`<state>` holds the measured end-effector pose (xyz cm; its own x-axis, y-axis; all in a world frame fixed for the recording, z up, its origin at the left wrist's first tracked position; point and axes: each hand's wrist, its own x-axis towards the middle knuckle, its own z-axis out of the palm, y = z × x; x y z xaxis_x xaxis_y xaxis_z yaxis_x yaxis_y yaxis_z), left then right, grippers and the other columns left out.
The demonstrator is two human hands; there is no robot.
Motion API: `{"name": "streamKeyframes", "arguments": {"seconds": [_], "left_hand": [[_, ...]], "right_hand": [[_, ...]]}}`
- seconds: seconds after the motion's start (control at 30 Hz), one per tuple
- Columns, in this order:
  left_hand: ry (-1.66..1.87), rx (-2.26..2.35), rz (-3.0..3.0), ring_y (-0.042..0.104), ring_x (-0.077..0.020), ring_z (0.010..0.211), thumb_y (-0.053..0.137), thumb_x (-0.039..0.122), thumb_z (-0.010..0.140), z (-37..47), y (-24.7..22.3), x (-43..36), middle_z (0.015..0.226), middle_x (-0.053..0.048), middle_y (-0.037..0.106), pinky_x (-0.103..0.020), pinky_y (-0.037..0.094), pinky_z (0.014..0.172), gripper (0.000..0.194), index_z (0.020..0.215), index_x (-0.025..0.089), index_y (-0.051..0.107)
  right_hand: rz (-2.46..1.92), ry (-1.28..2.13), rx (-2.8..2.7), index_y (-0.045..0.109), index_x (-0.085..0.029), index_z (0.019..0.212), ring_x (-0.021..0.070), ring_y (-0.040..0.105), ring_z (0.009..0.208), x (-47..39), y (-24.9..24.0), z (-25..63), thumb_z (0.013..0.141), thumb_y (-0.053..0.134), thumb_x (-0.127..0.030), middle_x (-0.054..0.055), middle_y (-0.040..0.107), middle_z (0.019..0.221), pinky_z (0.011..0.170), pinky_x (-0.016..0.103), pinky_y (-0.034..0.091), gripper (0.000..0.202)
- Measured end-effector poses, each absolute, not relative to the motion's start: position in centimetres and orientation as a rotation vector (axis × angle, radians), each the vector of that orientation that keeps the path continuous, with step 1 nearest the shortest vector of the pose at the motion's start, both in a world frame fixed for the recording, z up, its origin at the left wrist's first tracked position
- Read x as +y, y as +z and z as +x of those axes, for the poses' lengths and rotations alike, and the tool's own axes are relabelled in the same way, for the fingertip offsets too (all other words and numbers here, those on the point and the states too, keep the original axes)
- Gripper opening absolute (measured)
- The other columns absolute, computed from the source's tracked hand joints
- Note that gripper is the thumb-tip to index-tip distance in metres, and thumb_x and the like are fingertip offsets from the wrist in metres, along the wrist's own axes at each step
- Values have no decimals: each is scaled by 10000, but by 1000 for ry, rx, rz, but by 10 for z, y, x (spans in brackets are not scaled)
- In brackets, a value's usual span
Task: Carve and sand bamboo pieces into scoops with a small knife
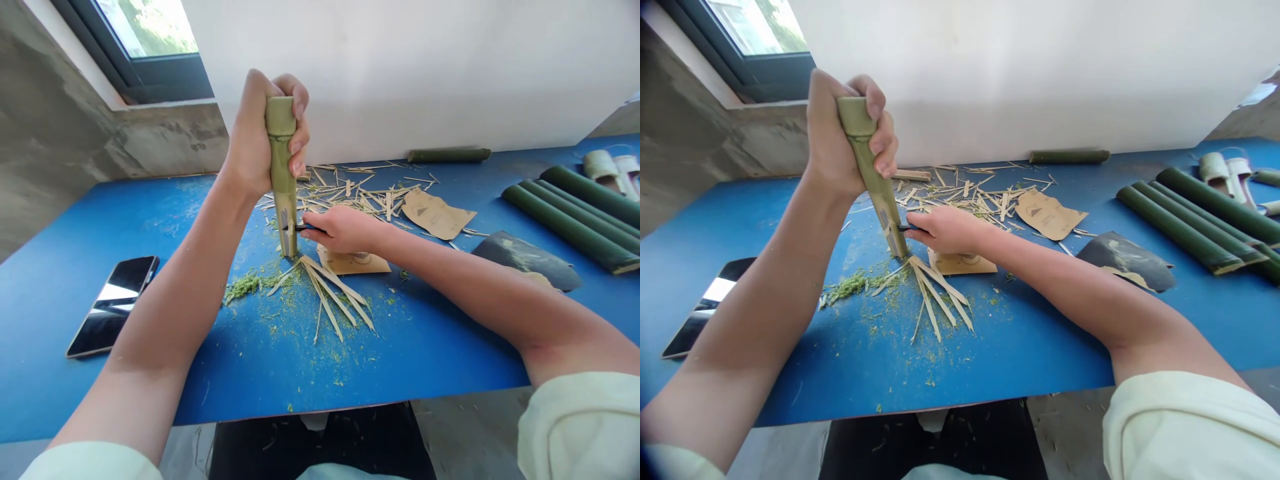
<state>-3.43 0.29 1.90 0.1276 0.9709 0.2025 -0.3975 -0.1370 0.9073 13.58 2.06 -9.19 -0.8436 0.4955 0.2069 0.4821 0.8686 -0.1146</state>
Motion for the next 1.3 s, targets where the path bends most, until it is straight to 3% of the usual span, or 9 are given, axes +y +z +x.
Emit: {"name": "streamKeyframes", "arguments": {"seconds": [0.17, 0.27, 0.4, 0.5, 0.7, 0.8, 0.93, 1.03, 1.3], "left_hand": [[1402, 603, 1252, 320, -147, 309, 513, 387, 860, -32, 18, 2, 412, -5, 399, -274, 263, 302, 272, 622, 257, 490], [1406, 644, 1271, 328, -149, 318, 547, 381, 823, -35, 17, 5, 422, 2, 397, -289, 291, 324, 229, 632, 259, 510], [1431, 682, 1363, 308, -153, 346, 482, 412, 830, -44, 16, 11, 452, -4, 371, -292, 321, 342, 264, 616, 275, 552], [1478, 645, 1321, 270, -140, 349, 512, 426, 798, -51, 15, 15, 460, 3, 355, -275, 300, 324, 246, 602, 278, 530], [1529, 628, 1189, 361, -132, 362, 524, 380, 890, -59, 13, 18, 477, 14, 393, -246, 348, 360, 269, 654, 254, 497], [1567, 706, 1176, 391, -147, 369, 549, 406, 881, -58, 13, 21, 483, 9, 412, -264, 376, 380, 270, 663, 257, 496], [1553, 754, 1244, 413, -162, 376, 541, 429, 868, -52, 13, 23, 509, 3, 452, -288, 390, 407, 255, 675, 262, 534], [1547, 743, 1263, 423, -146, 382, 514, 420, 902, -45, 12, 22, 539, 9, 468, -273, 395, 419, 267, 703, 248, 559], [1518, 717, 1345, 434, -136, 410, 669, 640, 877, -29, 8, 17, 564, 4, 511, -262, 371, 399, 429, 733, 253, 550]], "right_hand": [[-766, -152, -2982, 677, -207, 1123, 170, 450, 566, 12, -97, 135, 1118, 359, -504, 59, 694, 748, 617, 327, 191, 435], [-767, -251, -3047, 682, -208, 1160, 180, 506, 586, 4, -102, 136, 1127, 344, -527, 68, 712, 782, 624, 327, 208, 466], [-596, -290, -3001, 664, -164, 1147, 209, 600, 820, -2, -103, 133, 1153, 303, -466, 110, 727, 1008, 698, 336, 301, 470], [-490, -261, -2982, 654, -127, 1098, 231, 590, 944, -1, -103, 129, 1154, 311, -461, 141, 702, 1105, 786, 353, 346, 482], [-424, -207, -2969, 640, -134, 1080, 223, 591, 913, 9, -111, 131, 1139, 377, -399, 116, 701, 1060, 782, 352, 350, 378], [-515, -218, -2923, 644, -143, 1104, 200, 605, 823, 14, -108, 136, 1132, 406, -399, 103, 720, 1044, 691, 338, 306, 350], [-744, -290, -2765, 647, -178, 1166, 187, 620, 756, 13, -83, 144, 1145, 330, -449, 85, 750, 1018, 594, 334, 186, 418], [-844, -343, -2641, 652, -185, 1170, 197, 637, 776, 8, -58, 150, 1140, 297, -473, 94, 759, 1014, 591, 329, 174, 459], [-879, -441, -2587, 635, -209, 1318, 215, 659, 838, 5, -32, 149, 1136, 267, -501, 95, 773, 1074, 621, 323, 239, 504]]}}
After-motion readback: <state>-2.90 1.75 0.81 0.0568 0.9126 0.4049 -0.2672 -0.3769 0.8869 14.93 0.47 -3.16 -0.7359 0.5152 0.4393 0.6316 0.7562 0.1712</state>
